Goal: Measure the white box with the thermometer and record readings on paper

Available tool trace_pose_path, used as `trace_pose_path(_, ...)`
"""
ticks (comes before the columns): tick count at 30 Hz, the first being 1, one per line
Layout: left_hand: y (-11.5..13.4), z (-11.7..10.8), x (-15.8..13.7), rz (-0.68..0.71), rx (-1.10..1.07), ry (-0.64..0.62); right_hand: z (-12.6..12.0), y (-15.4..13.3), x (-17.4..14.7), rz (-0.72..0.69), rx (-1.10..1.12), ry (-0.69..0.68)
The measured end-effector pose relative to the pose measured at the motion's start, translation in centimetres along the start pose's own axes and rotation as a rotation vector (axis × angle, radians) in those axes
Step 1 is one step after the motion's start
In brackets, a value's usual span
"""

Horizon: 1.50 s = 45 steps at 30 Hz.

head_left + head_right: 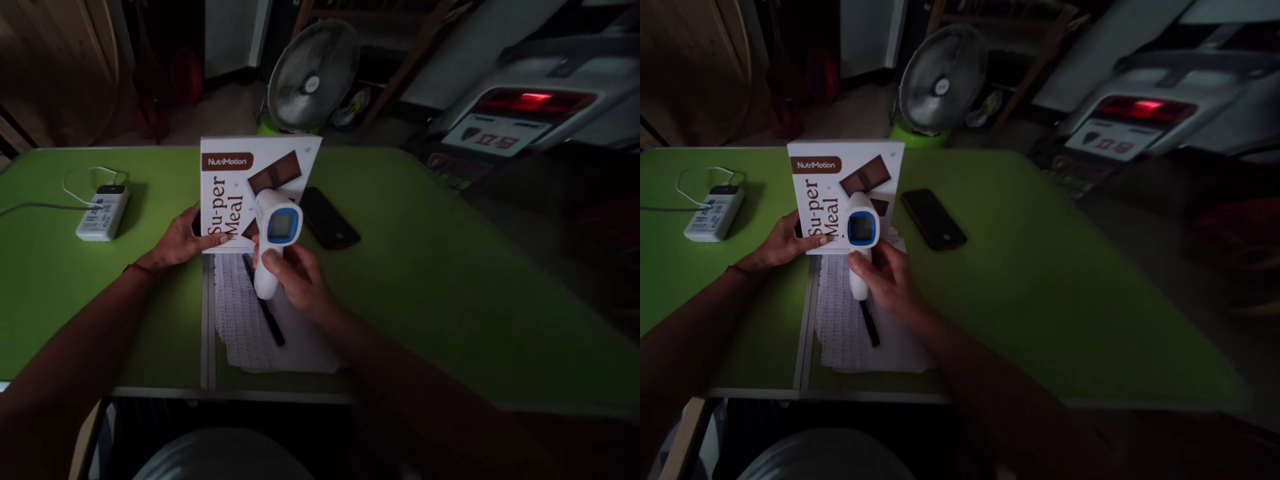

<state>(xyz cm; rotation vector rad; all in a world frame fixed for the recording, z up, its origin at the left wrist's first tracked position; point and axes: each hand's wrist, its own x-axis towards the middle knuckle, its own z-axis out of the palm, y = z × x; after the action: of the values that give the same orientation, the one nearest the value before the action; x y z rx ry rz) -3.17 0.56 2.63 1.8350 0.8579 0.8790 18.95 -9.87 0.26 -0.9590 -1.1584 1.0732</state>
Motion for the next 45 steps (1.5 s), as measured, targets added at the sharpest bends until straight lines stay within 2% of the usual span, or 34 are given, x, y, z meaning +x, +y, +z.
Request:
trace_pose_path(5,0.0,0.0,-0.1,0.014,0.023,0.003,-0.1,-0.1,0.0,0.007,0.006,-0.019)
trace_pose_path(10,-0.3,0.0,-0.1,0.032,0.032,-0.002,-0.1,0.0,0.1,-0.044,0.016,-0.066)
trace_pose_path(16,-0.3,-0.1,0.0,0.001,0.068,0.009,-0.3,0.2,0.1,-0.026,-0.025,-0.08)
trace_pose_path(23,0.2,0.0,0.0,0.014,0.046,-0.01,-0.6,0.3,0.2,-0.074,-0.102,-0.115)
trace_pose_path(35,0.1,-0.1,-0.1,-0.001,0.172,0.051,-0.6,0.1,0.0,-0.021,-0.156,-0.121)
trace_pose_path(39,-1.3,-0.1,-0.1,-0.037,0.148,0.086,-2.2,-1.3,0.3,0.039,-0.347,-0.175)
trace_pose_path(42,-2.4,-0.5,0.0,-0.017,0.086,0.107,-4.3,-3.3,0.9,0.214,-0.62,-0.335)
trace_pose_path(45,-3.2,-1.2,0.4,-0.003,0.076,0.162,-5.9,-5.0,1.7,0.381,-1.004,-0.393)
